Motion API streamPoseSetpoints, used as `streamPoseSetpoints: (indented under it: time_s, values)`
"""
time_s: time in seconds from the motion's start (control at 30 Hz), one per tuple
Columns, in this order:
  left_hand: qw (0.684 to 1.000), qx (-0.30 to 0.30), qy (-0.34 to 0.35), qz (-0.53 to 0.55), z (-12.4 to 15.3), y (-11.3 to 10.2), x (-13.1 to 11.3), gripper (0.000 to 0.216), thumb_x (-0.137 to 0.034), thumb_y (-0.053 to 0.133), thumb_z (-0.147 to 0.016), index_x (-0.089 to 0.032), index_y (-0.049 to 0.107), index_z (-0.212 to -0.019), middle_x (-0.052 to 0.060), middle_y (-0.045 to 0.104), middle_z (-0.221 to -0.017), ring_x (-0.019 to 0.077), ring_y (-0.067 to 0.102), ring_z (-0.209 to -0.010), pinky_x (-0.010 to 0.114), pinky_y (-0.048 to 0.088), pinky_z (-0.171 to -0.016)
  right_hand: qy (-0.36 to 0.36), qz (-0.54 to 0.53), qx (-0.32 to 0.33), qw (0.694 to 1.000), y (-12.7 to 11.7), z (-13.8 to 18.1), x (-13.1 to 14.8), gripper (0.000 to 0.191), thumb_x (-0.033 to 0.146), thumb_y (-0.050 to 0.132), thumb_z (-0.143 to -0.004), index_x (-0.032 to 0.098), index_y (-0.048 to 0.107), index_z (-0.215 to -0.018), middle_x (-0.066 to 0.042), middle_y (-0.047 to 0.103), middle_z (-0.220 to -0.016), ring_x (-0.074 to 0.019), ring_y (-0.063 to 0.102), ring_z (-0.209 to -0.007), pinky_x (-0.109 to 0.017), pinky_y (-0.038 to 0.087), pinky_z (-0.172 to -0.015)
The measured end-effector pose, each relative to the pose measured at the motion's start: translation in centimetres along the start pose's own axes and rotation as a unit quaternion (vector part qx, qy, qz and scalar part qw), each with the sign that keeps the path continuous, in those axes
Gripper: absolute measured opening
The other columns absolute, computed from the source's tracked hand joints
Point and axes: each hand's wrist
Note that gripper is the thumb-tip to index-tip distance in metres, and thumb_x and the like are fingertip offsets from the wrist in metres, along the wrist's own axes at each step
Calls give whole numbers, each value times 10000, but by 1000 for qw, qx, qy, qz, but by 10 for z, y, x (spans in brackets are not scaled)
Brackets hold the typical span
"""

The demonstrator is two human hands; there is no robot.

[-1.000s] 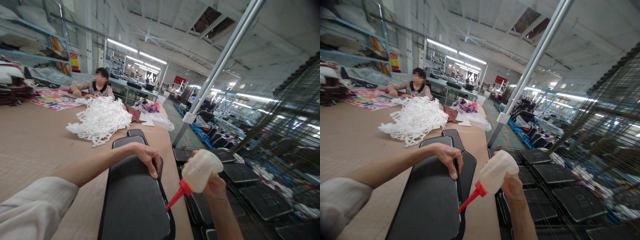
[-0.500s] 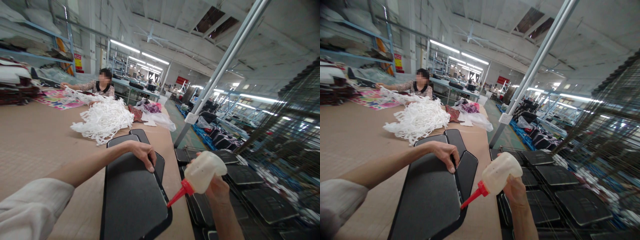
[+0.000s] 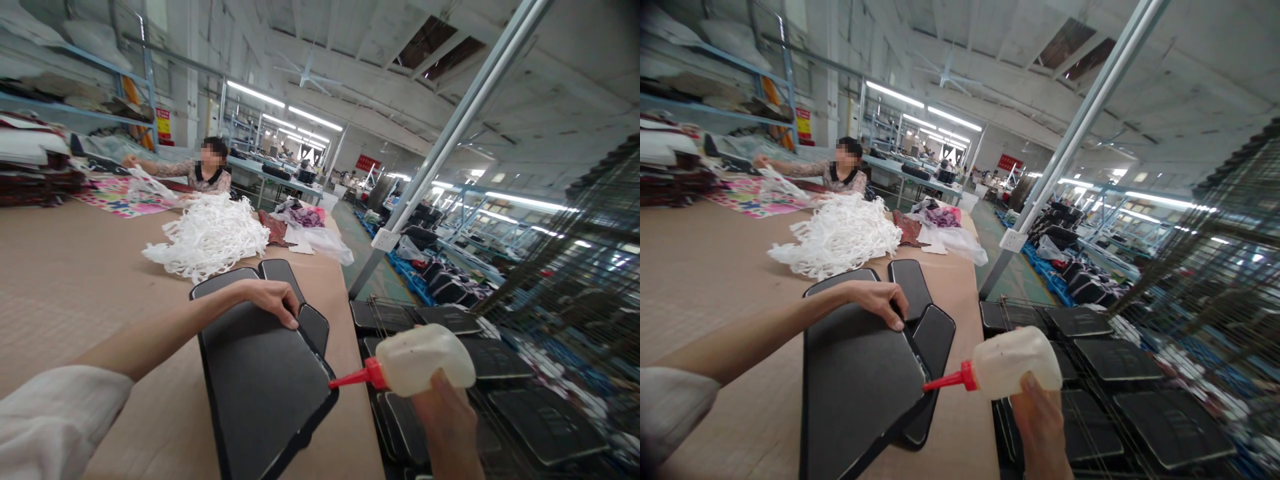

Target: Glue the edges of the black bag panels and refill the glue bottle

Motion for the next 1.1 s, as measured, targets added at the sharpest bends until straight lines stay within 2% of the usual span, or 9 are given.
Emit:
streamPoseSetpoints:
  time_s: [0.2,0.43,0.73,0.9,1.0,1.1]
  values:
    - [999,-37,-8,-6,2,-3,16,424,-548,674,-668,-129,705,-724,-25,597,-602,92,477,-590,165,336,-540,-22,49,-84,995,-17,11,-14,567,358,597,-807,320,391,-1334,3,665,-1103,-217,618,-1003,-376,503,-868]
    - [998,-50,-26,-23,3,-4,27,468,-575,637,-690,-115,692,-754,-18,587,-627,90,474,-596,165,334,-552,-26,-10,-172,985,1,6,-13,642,297,687,-720,263,433,-1309,-1,683,-1050,-213,646,-918,-339,530,-814]
    - [998,-58,-28,-12,8,-5,39,480,-584,613,-709,-114,690,-773,-15,592,-643,95,477,-599,169,332,-543,-40,11,-131,990,-19,0,-38,575,285,650,-767,258,448,-1305,-14,704,-991,-207,659,-884,-326,534,-780]
    - [997,-65,-34,-11,8,-5,40,472,-583,611,-711,-120,687,-761,-15,579,-632,94,472,-588,168,323,-529,-18,-35,-197,980,2,2,-29,551,252,690,-714,260,518,-1237,5,708,-967,-180,667,-800,-276,544,-696]
    - [996,-73,-41,-14,8,-5,40,484,-595,607,-705,-118,681,-740,-20,556,-609,89,453,-575,168,310,-516,-17,-45,-198,979,14,4,-23,566,251,699,-697,271,518,-1233,22,714,-919,-178,666,-808,-271,538,-713]
    - [996,-71,-48,-14,9,-5,42,505,-611,605,-695,-112,674,-734,-20,546,-605,89,442,-571,172,308,-518,-29,-31,-185,982,11,3,-26,555,243,683,-708,263,515,-1236,20,719,-866,-185,668,-790,-289,534,-715]
Point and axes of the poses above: each hand's wrist, its own z-axis away from the middle knuckle, its own y-axis out of the palm, x = y × z
